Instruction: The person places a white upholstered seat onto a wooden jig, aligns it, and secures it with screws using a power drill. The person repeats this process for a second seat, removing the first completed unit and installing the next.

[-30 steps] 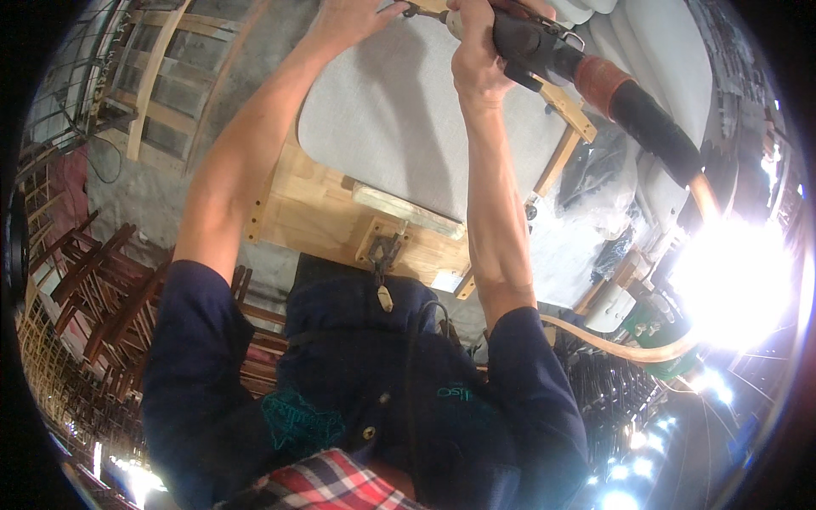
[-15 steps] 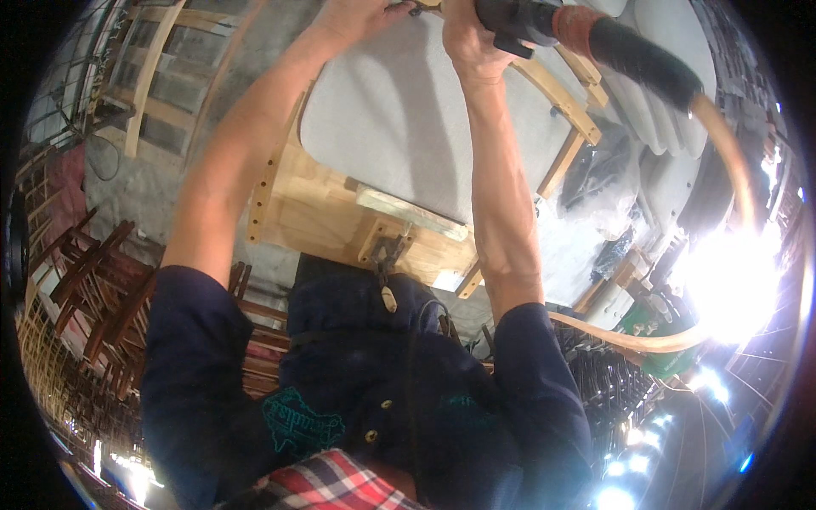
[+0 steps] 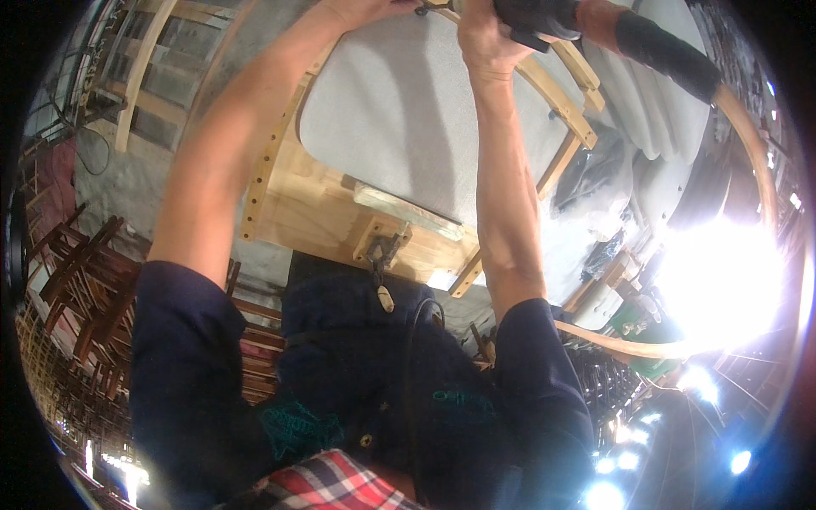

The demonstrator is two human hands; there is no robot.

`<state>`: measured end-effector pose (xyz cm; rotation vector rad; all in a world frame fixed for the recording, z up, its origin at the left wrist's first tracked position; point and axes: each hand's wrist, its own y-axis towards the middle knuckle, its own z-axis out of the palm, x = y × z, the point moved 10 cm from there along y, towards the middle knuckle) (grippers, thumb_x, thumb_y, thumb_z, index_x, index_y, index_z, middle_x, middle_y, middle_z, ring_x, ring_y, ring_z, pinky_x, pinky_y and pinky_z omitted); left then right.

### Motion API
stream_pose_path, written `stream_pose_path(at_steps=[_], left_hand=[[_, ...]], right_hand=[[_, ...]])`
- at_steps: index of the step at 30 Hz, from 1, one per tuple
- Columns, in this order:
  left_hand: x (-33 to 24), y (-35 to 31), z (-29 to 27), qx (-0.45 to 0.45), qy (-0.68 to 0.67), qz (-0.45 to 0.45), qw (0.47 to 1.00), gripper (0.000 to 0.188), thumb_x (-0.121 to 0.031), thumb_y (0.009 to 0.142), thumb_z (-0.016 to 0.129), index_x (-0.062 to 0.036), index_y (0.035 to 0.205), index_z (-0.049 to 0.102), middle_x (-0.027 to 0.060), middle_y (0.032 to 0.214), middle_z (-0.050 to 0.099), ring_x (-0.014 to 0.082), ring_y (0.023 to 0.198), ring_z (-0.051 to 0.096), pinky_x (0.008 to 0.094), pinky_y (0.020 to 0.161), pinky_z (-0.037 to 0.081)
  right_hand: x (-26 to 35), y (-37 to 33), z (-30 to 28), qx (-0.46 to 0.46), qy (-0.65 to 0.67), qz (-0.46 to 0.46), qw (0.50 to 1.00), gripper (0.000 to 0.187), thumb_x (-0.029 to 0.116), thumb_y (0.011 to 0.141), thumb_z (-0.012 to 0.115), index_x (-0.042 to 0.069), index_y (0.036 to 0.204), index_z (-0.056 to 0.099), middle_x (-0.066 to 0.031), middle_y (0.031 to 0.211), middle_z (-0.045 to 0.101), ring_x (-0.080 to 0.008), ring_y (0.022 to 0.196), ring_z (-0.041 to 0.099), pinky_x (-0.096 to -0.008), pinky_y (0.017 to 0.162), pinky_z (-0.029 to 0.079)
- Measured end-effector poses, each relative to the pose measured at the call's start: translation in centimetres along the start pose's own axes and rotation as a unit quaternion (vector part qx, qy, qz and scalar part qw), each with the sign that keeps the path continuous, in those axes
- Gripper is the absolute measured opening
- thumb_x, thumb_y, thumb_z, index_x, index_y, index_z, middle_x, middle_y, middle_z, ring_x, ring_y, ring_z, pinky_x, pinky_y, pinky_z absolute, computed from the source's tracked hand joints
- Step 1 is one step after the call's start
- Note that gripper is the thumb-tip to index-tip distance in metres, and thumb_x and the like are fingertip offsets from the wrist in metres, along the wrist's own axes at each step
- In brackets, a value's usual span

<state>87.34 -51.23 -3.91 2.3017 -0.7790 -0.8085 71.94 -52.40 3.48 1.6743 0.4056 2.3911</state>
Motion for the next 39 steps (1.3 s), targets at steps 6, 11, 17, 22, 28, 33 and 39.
stream_pose_path(at_steps=[6,11,17,22,28,33,39], left_hand=[[0.2,-0.1,0.9,0.006,0.005,0.002,1.000,0.036,-0.021,0.074,0.081,-0.0158,0.108,0.068,0.0067,0.103,0.063,0.0295,0.108,0.058,0.0460,0.097,0.043],[0.1,-0.1,0.6,-0.004,-0.008,0.006,1.000,0.038,-0.021,0.074,0.081,-0.0163,0.110,0.069,0.0060,0.105,0.063,0.0293,0.110,0.057,0.0460,0.100,0.043],[0.5,-0.4,0.8,0.019,-0.006,-0.022,1.000,0.039,-0.021,0.073,0.082,-0.0156,0.110,0.070,0.0063,0.107,0.063,0.0296,0.113,0.057,0.0462,0.102,0.042],[0.3,-0.4,0.5,-0.006,-0.004,-0.008,1.000,0.040,-0.021,0.071,0.082,-0.0154,0.109,0.069,0.0074,0.108,0.062,0.0305,0.113,0.057,0.0468,0.103,0.042],[0.0,-0.3,0.4,0.000,-0.012,-0.001,1.000,0.041,-0.020,0.071,0.083,-0.0147,0.109,0.069,0.0081,0.108,0.062,0.0310,0.112,0.057,0.0472,0.102,0.042],[0.4,-0.6,0.6,-0.005,-0.005,-0.009,1.000,0.039,-0.019,0.072,0.082,-0.0135,0.108,0.069,0.0086,0.108,0.062,0.0314,0.111,0.057,0.0465,0.101,0.042],[0.2,-0.4,0.6,-0.008,0.003,-0.009,1.000,0.036,-0.019,0.073,0.081,-0.0136,0.106,0.069,0.0077,0.106,0.062,0.0306,0.110,0.057,0.0458,0.100,0.043]], right_hand=[[4.2,-0.6,0.6,0.002,-0.238,-0.093,0.967,0.021,0.003,0.086,0.064,-0.003,0.106,0.059,-0.0084,0.080,0.068,-0.0153,0.075,0.065,-0.0284,0.075,0.051],[4.2,-0.9,1.3,-0.003,-0.261,-0.111,0.959,0.020,0.001,0.085,0.064,-0.003,0.103,0.060,-0.0088,0.078,0.067,-0.0161,0.073,0.065,-0.0295,0.072,0.052],[0.6,-0.8,-0.8,-0.044,-0.014,0.003,0.999,0.022,0.000,0.083,0.065,-0.003,0.104,0.060,-0.0089,0.077,0.068,-0.0168,0.071,0.066,-0.0297,0.071,0.053],[2.7,-0.9,0.9,-0.029,-0.261,-0.087,0.961,0.021,0.002,0.084,0.066,-0.003,0.104,0.060,-0.0085,0.075,0.069,-0.0168,0.071,0.067,-0.0295,0.071,0.053],[2.6,-0.8,0.8,-0.032,-0.273,-0.081,0.958,0.021,0.003,0.085,0.066,-0.003,0.103,0.060,-0.0084,0.076,0.069,-0.0168,0.071,0.067,-0.0297,0.072,0.053],[2.0,-0.6,-0.1,-0.038,-0.322,-0.105,0.940,0.020,0.004,0.084,0.068,-0.003,0.102,0.060,-0.0077,0.078,0.068,-0.0169,0.072,0.066,-0.0303,0.073,0.054],[1.6,-0.7,1.0,0.021,-0.248,-0.111,0.962,0.025,0.003,0.087,0.067,-0.002,0.110,0.058,-0.0074,0.082,0.068,-0.0143,0.072,0.064,-0.0296,0.071,0.053]])
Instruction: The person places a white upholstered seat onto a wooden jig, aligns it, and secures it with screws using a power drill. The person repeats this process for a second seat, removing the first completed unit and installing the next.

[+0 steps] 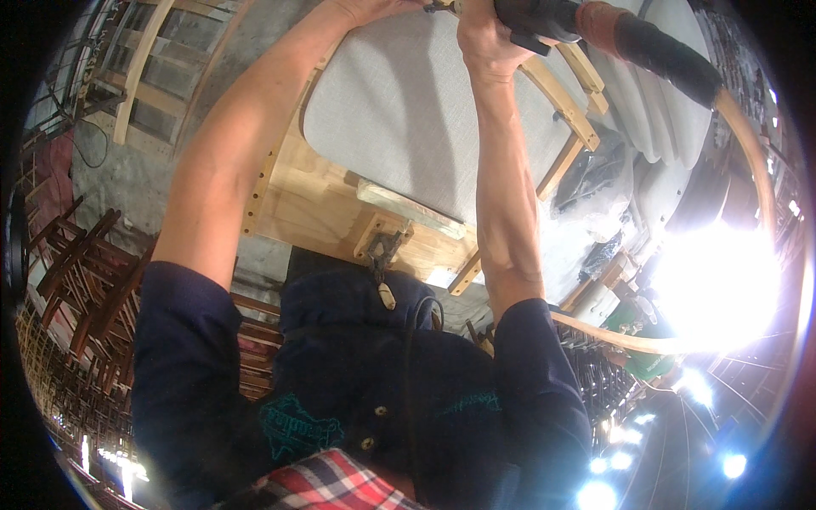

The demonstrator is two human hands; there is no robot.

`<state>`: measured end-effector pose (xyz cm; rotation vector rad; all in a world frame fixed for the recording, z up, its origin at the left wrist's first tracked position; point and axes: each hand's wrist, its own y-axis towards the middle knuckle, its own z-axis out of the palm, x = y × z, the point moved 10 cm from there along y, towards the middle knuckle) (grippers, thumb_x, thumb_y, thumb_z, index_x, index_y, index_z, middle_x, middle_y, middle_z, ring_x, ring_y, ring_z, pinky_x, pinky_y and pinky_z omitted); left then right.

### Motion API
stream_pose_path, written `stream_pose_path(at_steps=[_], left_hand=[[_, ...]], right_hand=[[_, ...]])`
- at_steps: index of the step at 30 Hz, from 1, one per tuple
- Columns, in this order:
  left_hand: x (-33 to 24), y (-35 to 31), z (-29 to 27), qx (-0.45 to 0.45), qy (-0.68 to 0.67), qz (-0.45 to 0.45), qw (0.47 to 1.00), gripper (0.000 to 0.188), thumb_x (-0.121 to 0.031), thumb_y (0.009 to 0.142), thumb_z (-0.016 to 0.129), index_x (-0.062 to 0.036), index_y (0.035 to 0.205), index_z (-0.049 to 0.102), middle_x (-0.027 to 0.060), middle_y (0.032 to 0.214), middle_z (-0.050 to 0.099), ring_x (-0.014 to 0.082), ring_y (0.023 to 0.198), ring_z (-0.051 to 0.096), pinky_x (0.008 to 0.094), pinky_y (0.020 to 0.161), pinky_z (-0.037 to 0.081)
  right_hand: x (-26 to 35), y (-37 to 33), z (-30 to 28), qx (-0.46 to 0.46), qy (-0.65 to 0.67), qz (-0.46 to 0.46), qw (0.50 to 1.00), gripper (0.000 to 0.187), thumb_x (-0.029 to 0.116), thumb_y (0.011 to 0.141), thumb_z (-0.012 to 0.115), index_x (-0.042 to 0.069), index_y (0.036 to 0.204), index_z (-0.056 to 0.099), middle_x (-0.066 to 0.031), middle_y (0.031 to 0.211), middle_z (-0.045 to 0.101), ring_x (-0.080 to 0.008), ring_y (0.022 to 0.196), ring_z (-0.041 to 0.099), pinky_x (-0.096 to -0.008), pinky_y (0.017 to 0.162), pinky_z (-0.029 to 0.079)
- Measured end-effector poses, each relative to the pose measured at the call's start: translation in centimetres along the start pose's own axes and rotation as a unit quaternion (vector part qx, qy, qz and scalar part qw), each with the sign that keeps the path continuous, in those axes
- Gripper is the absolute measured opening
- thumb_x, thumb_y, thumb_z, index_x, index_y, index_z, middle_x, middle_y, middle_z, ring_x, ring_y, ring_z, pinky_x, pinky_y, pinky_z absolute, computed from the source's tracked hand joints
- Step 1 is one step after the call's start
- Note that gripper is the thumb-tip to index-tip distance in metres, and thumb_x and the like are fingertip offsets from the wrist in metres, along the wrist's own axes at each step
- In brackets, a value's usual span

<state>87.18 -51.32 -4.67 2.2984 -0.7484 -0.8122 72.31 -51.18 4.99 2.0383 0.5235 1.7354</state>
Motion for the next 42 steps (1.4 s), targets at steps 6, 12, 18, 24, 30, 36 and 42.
stream_pose_path(at_steps=[6,12,18,24,30,36,42], left_hand=[[-0.1,0.3,-0.1,0.000,-0.016,0.004,1.000,0.032,-0.019,0.073,0.081,-0.0163,0.101,0.068,0.0050,0.099,0.060,0.0294,0.105,0.058,0.0449,0.096,0.043],[0.1,0.0,0.2,-0.025,-0.048,0.040,0.998,0.040,-0.019,0.073,0.082,-0.0200,0.109,0.062,0.0045,0.100,0.059,0.0297,0.104,0.058,0.0463,0.095,0.042],[-0.1,-0.3,-0.1,-0.063,-0.050,0.069,0.994,0.045,-0.015,0.073,0.083,-0.0206,0.110,0.057,0.0034,0.099,0.059,0.0297,0.102,0.058,0.0467,0.091,0.042],[-0.2,-0.2,-0.2,-0.046,-0.061,0.060,0.995,0.043,-0.012,0.074,0.082,-0.0212,0.108,0.058,0.0028,0.098,0.060,0.0294,0.099,0.059,0.0462,0.090,0.043],[-0.3,0.0,-0.1,-0.045,-0.046,0.057,0.996,0.041,-0.014,0.075,0.082,-0.0212,0.107,0.058,0.0029,0.096,0.060,0.0293,0.098,0.059,0.0463,0.090,0.043],[-0.3,0.1,-0.1,-0.051,-0.045,0.055,0.996,0.040,-0.016,0.076,0.083,-0.0214,0.107,0.058,0.0035,0.095,0.060,0.0303,0.099,0.060,0.0469,0.088,0.044],[-0.1,0.0,0.2,-0.054,-0.031,0.057,0.996,0.039,-0.017,0.076,0.082,-0.0220,0.107,0.058,0.0038,0.094,0.060,0.0303,0.098,0.060,0.0469,0.087,0.044]], right_hand=[[-1.5,-0.4,1.2,0.036,0.015,0.018,0.999,0.030,0.003,0.093,0.065,-0.002,0.120,0.052,-0.0058,0.083,0.067,-0.0114,0.071,0.061,-0.0257,0.068,0.050],[-2.9,0.1,1.4,0.057,0.032,0.011,0.998,0.031,0.003,0.094,0.063,-0.001,0.122,0.051,-0.0048,0.086,0.065,-0.0112,0.075,0.059,-0.0275,0.071,0.049],[-2.8,-0.2,1.8,0.043,0.079,0.007,0.996,0.030,0.004,0.094,0.062,-0.001,0.122,0.052,-0.0046,0.086,0.065,-0.0121,0.078,0.059,-0.0291,0.075,0.049],[-2.7,0.2,1.9,0.047,-0.010,0.003,0.999,0.028,0.005,0.093,0.065,0.000,0.119,0.055,-0.0038,0.087,0.065,-0.0121,0.079,0.060,-0.0285,0.078,0.049],[-2.0,0.7,2.0,0.090,-0.143,-0.190,0.967,0.026,0.004,0.092,0.065,0.000,0.116,0.057,-0.0036,0.085,0.066,-0.0126,0.079,0.061,-0.0288,0.077,0.050],[-2.7,0.4,1.9,0.044,0.012,0.004,0.999,0.024,0.004,0.092,0.065,0.001,0.114,0.057,-0.0042,0.084,0.066,-0.0131,0.075,0.062,-0.0298,0.071,0.051],[-3.2,0.5,1.8,0.057,-0.073,-0.026,0.995,0.026,0.005,0.091,0.066,0.000,0.116,0.058,-0.0037,0.082,0.066,-0.0128,0.073,0.062,-0.0298,0.068,0.051]])
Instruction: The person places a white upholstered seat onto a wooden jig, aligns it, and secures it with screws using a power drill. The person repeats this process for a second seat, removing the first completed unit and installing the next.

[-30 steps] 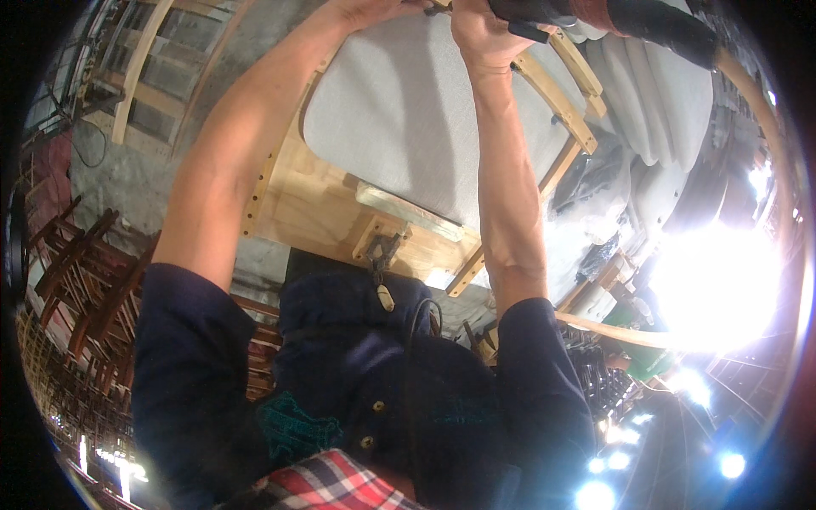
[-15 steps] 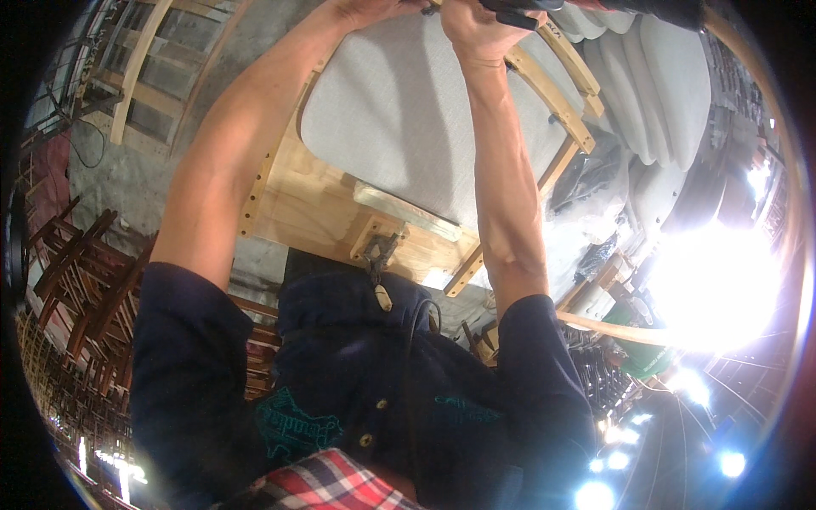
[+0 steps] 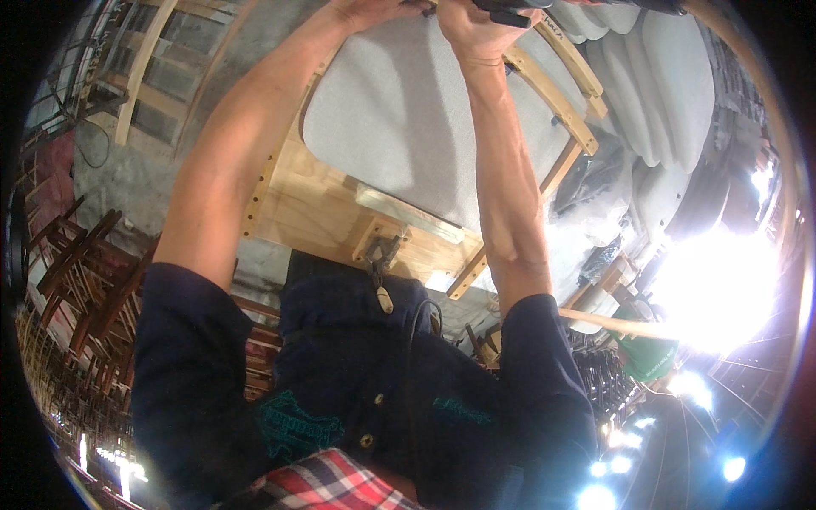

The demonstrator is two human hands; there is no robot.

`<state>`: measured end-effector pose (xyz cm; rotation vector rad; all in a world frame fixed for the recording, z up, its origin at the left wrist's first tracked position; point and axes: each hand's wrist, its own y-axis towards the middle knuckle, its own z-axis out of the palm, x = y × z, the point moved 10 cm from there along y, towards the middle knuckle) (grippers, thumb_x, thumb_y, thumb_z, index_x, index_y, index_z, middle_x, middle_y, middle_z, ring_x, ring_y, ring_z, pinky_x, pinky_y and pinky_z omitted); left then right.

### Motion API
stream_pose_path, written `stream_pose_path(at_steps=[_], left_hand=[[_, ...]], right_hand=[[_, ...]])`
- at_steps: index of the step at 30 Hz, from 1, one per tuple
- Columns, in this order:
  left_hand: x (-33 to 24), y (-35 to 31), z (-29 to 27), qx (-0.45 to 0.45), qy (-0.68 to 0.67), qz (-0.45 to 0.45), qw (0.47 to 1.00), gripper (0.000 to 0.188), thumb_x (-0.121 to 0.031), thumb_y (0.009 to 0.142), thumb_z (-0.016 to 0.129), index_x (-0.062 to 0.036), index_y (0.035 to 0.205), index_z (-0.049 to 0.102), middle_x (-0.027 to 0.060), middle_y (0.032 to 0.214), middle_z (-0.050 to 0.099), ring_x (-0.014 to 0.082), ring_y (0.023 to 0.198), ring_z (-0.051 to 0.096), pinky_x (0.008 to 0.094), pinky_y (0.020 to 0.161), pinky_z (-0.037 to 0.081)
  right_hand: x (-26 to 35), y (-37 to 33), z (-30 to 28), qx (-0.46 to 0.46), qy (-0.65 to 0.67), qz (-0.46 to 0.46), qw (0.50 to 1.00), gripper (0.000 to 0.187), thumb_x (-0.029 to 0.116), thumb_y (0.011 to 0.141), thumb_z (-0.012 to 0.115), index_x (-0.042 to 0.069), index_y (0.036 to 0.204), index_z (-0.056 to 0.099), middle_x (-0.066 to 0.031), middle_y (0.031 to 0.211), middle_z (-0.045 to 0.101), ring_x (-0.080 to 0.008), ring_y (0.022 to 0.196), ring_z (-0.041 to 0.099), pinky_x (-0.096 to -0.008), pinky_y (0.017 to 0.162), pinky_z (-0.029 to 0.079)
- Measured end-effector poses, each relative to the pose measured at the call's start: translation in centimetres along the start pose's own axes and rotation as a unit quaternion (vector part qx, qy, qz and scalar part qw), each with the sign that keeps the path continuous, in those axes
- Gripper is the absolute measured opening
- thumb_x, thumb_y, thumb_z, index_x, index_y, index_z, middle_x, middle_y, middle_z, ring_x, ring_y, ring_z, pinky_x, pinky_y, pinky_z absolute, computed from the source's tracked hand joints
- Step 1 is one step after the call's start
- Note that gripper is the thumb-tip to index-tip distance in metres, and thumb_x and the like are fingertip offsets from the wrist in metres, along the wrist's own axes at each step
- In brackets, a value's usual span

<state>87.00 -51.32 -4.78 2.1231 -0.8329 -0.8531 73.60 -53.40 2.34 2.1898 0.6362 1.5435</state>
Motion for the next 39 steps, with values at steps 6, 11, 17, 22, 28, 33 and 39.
stream_pose_path(at_steps=[6,11,17,22,28,33,39], left_hand=[[0.1,-0.1,-0.1,-0.018,-0.008,-0.002,1.000,0.038,-0.017,0.076,0.081,-0.0224,0.105,0.058,0.0041,0.093,0.059,0.0308,0.097,0.060,0.0470,0.086,0.045],[0.1,-0.1,0.1,-0.016,0.017,0.007,1.000,0.040,-0.018,0.075,0.081,-0.0228,0.106,0.056,0.0043,0.093,0.058,0.0311,0.096,0.060,0.0471,0.085,0.044],[0.3,-0.2,0.3,-0.007,0.014,0.002,1.000,0.044,-0.017,0.075,0.081,-0.0233,0.110,0.055,0.0041,0.094,0.057,0.0306,0.097,0.059,0.0475,0.086,0.043],[0.3,-0.3,0.4,0.014,0.014,-0.002,1.000,0.044,-0.017,0.074,0.082,-0.0218,0.110,0.056,0.0053,0.096,0.057,0.0312,0.098,0.058,0.0475,0.087,0.043],[0.4,-0.1,0.5,0.023,0.021,-0.011,0.999,0.042,-0.019,0.074,0.082,-0.0203,0.107,0.056,0.0062,0.097,0.057,0.0322,0.098,0.058,0.0478,0.087,0.043],[0.4,-0.3,0.5,0.013,0.015,-0.008,1.000,0.039,-0.020,0.075,0.082,-0.0197,0.104,0.055,0.0062,0.096,0.057,0.0321,0.099,0.058,0.0476,0.086,0.043],[0.3,-0.4,0.2,0.015,0.009,-0.019,1.000,0.037,-0.020,0.075,0.082,-0.0200,0.103,0.057,0.0051,0.095,0.058,0.0312,0.101,0.059,0.0471,0.088,0.044]], right_hand=[[0.7,-0.3,0.6,0.008,0.031,-0.006,0.999,0.022,0.006,0.092,0.066,0.001,0.112,0.060,-0.0034,0.082,0.065,-0.0121,0.071,0.060,-0.0288,0.066,0.049],[-1.0,-0.2,0.8,0.040,0.086,0.045,0.994,0.022,0.008,0.094,0.065,0.001,0.114,0.058,-0.0025,0.081,0.064,-0.0110,0.071,0.059,-0.0285,0.067,0.049],[0.3,-0.3,0.6,-0.016,0.120,0.009,0.993,0.016,0.007,0.094,0.065,0.003,0.108,0.059,-0.0028,0.079,0.064,-0.0116,0.070,0.059,-0.0285,0.067,0.049],[0.2,-0.5,0.5,-0.014,0.058,0.037,0.998,0.018,0.007,0.092,0.068,0.002,0.108,0.060,-0.0023,0.077,0.064,-0.0119,0.069,0.059,-0.0285,0.067,0.050],[0.1,-0.1,0.3,0.024,-0.020,-0.054,0.998,0.019,0.005,0.091,0.069,0.003,0.108,0.061,-0.0042,0.078,0.065,-0.0131,0.069,0.061,-0.0298,0.065,0.051],[0.6,0.0,0.4,0.001,0.024,-0.044,0.999,0.019,0.005,0.090,0.070,0.003,0.106,0.061,-0.0048,0.079,0.066,-0.0134,0.069,0.062,-0.0301,0.065,0.052],[0.8,0.0,0.8,-0.021,0.069,0.032,0.997,0.015,0.004,0.089,0.070,0.003,0.103,0.063,-0.0036,0.079,0.067,-0.0136,0.070,0.063,-0.0300,0.065,0.052]])
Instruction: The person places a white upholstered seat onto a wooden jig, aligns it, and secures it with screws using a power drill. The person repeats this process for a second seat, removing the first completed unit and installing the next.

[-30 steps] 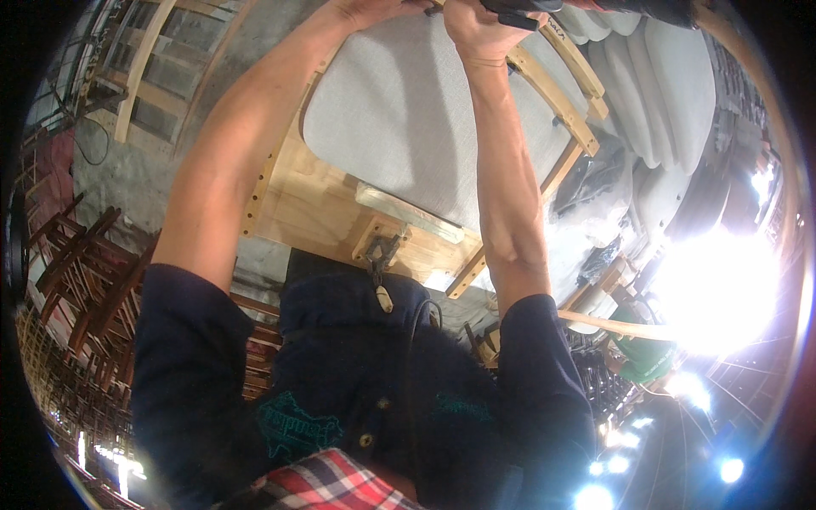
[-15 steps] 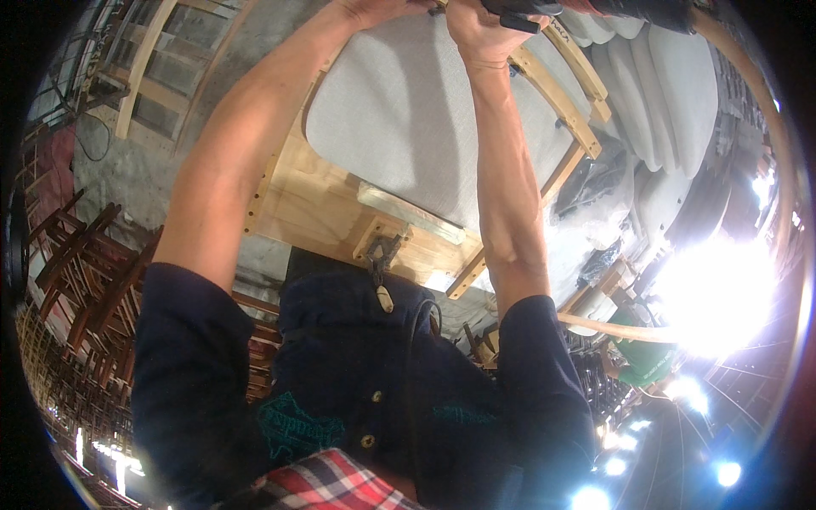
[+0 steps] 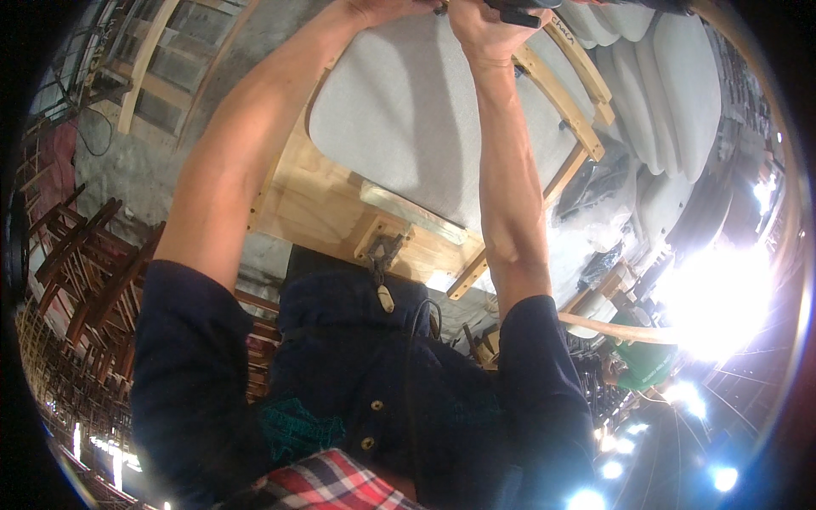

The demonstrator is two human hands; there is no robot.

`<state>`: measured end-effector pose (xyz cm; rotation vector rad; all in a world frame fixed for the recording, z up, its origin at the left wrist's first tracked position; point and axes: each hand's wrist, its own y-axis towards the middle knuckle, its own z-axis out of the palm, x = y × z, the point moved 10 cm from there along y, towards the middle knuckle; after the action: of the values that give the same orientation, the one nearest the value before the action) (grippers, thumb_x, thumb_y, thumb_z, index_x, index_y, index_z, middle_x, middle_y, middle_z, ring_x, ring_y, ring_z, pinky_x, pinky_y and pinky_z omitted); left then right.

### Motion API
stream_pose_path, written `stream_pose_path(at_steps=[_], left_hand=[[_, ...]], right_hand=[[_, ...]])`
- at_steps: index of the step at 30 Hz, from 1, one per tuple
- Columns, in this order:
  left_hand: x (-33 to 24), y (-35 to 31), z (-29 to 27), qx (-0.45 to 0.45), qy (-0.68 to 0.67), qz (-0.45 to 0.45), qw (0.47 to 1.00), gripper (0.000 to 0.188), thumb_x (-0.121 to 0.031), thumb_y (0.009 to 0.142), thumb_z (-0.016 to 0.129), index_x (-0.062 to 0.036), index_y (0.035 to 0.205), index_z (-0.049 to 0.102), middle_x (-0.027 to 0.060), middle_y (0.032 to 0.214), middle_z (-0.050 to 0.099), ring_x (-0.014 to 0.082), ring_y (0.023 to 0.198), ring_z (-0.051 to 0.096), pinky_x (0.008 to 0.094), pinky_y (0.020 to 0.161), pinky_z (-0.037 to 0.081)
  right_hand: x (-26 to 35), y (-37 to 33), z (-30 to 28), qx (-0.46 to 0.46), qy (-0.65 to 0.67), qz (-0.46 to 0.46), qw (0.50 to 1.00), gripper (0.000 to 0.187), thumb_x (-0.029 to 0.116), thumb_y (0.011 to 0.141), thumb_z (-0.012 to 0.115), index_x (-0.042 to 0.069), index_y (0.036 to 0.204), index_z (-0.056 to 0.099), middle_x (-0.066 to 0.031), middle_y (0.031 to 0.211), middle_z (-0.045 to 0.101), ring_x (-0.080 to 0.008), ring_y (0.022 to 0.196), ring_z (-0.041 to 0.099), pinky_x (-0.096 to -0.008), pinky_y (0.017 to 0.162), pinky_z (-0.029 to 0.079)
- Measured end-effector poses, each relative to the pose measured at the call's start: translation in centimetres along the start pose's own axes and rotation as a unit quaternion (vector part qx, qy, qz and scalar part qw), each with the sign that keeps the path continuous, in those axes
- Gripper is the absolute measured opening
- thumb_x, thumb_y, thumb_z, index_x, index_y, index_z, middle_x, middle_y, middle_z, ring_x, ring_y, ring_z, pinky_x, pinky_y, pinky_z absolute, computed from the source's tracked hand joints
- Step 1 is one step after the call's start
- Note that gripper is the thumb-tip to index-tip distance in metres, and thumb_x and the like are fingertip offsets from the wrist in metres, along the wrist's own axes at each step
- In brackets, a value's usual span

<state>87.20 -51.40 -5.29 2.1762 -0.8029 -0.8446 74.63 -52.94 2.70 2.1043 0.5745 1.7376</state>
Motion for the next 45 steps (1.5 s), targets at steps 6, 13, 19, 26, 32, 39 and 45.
stream_pose_path(at_steps=[6,13,19,26,32,39,45], left_hand=[[0.2,0.7,0.7,0.050,0.018,-0.039,0.998,0.031,-0.022,0.076,0.080,-0.0197,0.104,0.068,0.0038,0.100,0.062,0.0281,0.105,0.059,0.0450,0.094,0.045],[-0.3,0.1,0.3,0.026,0.070,0.006,0.997,0.030,-0.026,0.079,0.075,-0.0162,0.106,0.070,0.0030,0.104,0.064,0.0237,0.107,0.059,0.0394,0.097,0.047],[-2.1,-1.7,1.0,0.082,0.148,-0.099,0.981,0.038,-0.029,0.096,0.067,-0.0087,0.128,0.066,0.0114,0.136,0.062,0.0321,0.130,0.051,0.0447,0.109,0.042],[-8.7,-6.1,0.8,0.147,0.176,-0.220,0.948,0.061,-0.042,0.098,0.061,0.0034,0.140,0.055,0.0239,0.151,0.047,0.0425,0.140,0.040,0.0544,0.115,0.032],[-13.0,-8.6,2.6,0.267,0.175,-0.258,0.912,0.083,-0.060,0.100,0.048,0.0047,0.152,0.040,0.0282,0.162,0.029,0.0466,0.153,0.017,0.0617,0.123,0.014],[-12.8,-7.8,2.2,0.279,0.165,-0.288,0.901,0.087,-0.067,0.099,0.044,-0.0035,0.158,0.036,0.0180,0.168,0.024,0.0372,0.157,0.010,0.0594,0.126,0.005],[-12.9,-9.2,2.2,0.258,0.155,-0.267,0.916,0.085,-0.062,0.097,0.052,-0.0032,0.157,0.038,0.0167,0.169,0.024,0.0369,0.157,0.014,0.0576,0.126,0.009]], right_hand=[[4.8,-0.2,-1.7,0.025,-0.153,-0.133,0.979,0.016,-0.003,0.083,0.065,0.007,0.092,0.073,-0.0048,0.093,0.070,-0.0162,0.082,0.067,-0.0313,0.078,0.051],[12.1,-7.8,-11.5,-0.052,-0.242,-0.069,0.966,0.024,-0.006,0.081,0.059,0.010,0.096,0.068,-0.0060,0.092,0.065,-0.0201,0.092,0.061,-0.0367,0.092,0.045],[17.5,-17.8,-21.9,-0.209,-0.192,0.083,0.955,0.026,-0.002,0.084,0.054,-0.002,0.110,0.050,-0.0163,0.073,0.069,-0.0258,0.071,0.070,-0.0372,0.083,0.054],[19.2,-26.8,-29.9,-0.342,0.040,0.145,0.928,0.029,-0.004,0.083,0.055,-0.001,0.112,0.054,-0.0134,0.073,0.063,-0.0262,0.068,0.066,-0.0429,0.074,0.056],[20.9,-30.3,-31.9,-0.371,0.038,0.123,0.920,0.030,-0.005,0.084,0.056,-0.001,0.113,0.055,-0.0135,0.072,0.062,-0.0268,0.067,0.064,-0.0452,0.074,0.056],[22.5,-31.5,-32.0,-0.402,0.045,0.116,0.907,0.030,-0.005,0.085,0.055,-0.001,0.114,0.056,-0.0150,0.073,0.063,-0.0287,0.068,0.064,-0.0447,0.074,0.055],[24.0,-33.0,-33.7,-0.399,0.063,0.090,0.910,0.029,-0.002,0.087,0.056,-0.001,0.116,0.052,-0.0166,0.074,0.065,-0.0293,0.074,0.067,-0.0444,0.078,0.054]])
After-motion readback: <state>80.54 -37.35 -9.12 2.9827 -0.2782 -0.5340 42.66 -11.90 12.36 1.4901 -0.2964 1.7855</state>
